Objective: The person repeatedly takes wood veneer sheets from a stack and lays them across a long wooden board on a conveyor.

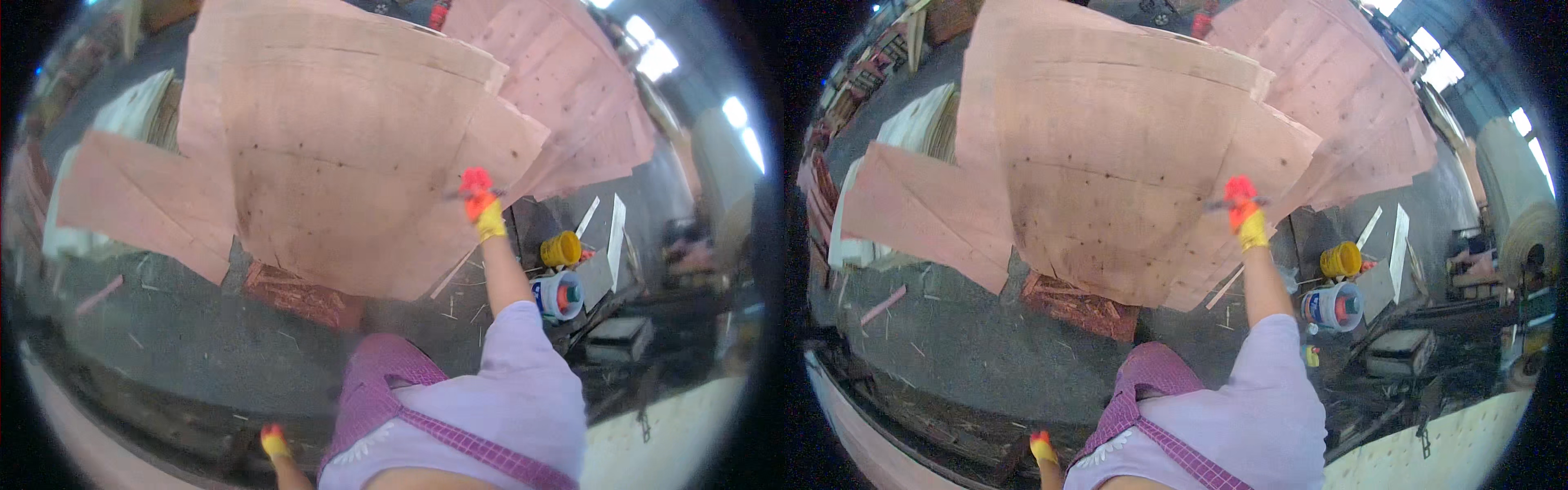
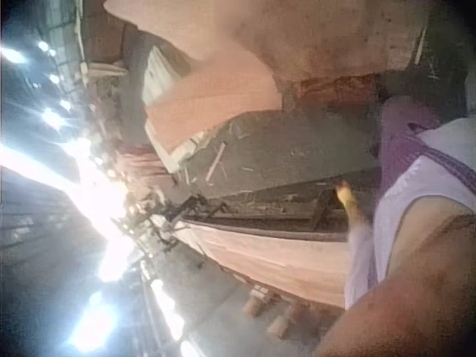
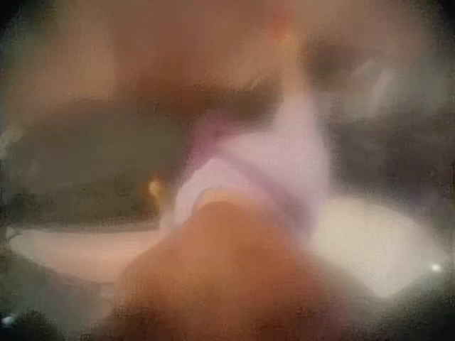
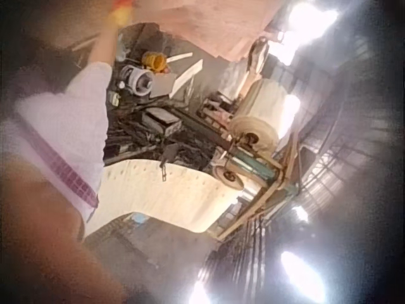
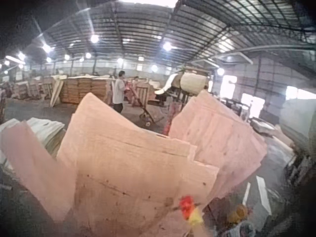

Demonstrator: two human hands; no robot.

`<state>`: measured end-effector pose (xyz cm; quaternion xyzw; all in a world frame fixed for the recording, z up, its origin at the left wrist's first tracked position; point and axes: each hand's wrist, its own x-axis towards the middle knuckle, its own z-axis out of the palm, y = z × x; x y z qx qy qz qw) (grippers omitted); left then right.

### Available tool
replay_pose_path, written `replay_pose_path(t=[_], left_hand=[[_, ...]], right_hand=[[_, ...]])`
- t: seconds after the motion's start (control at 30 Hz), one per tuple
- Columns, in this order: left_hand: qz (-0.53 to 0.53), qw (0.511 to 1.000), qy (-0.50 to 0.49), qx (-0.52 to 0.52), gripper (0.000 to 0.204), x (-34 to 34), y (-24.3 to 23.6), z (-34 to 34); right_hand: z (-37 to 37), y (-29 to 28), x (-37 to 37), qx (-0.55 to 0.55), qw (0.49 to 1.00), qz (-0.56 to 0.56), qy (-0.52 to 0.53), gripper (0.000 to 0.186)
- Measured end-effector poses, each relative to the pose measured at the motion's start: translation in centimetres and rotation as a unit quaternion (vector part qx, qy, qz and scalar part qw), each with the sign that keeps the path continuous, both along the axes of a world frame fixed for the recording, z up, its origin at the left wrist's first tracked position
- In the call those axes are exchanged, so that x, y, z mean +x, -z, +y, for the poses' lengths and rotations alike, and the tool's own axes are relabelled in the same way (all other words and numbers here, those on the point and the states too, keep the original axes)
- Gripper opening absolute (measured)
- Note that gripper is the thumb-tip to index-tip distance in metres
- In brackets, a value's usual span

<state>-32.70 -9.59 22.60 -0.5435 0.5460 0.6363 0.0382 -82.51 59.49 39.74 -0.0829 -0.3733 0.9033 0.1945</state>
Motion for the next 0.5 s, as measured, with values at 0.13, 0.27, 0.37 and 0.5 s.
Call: replay_pose_path(t=[0.13,0.27,0.37,0.5], left_hand=[[0.078,0.957,0.195,-0.199,0.039,-18.4,-3.0,-1.7],[0.180,0.964,0.193,-0.035,0.041,-35.8,-6.6,6.6],[0.231,0.914,0.332,-0.036,0.048,-43.5,-9.9,14.4],[0.281,0.892,0.325,0.139,0.059,-49.7,-10.9,25.4]], right_hand=[[4.7,-5.6,-7.7,0.005,0.995,0.089,0.039,0.047],[10.2,-7.1,-12.8,0.022,0.992,0.113,0.051,0.044],[8.0,-3.8,-15.7,0.030,0.988,0.109,0.101,0.033],[0.7,0.3,-16.3,-0.042,0.950,0.308,-0.019,0.020]])
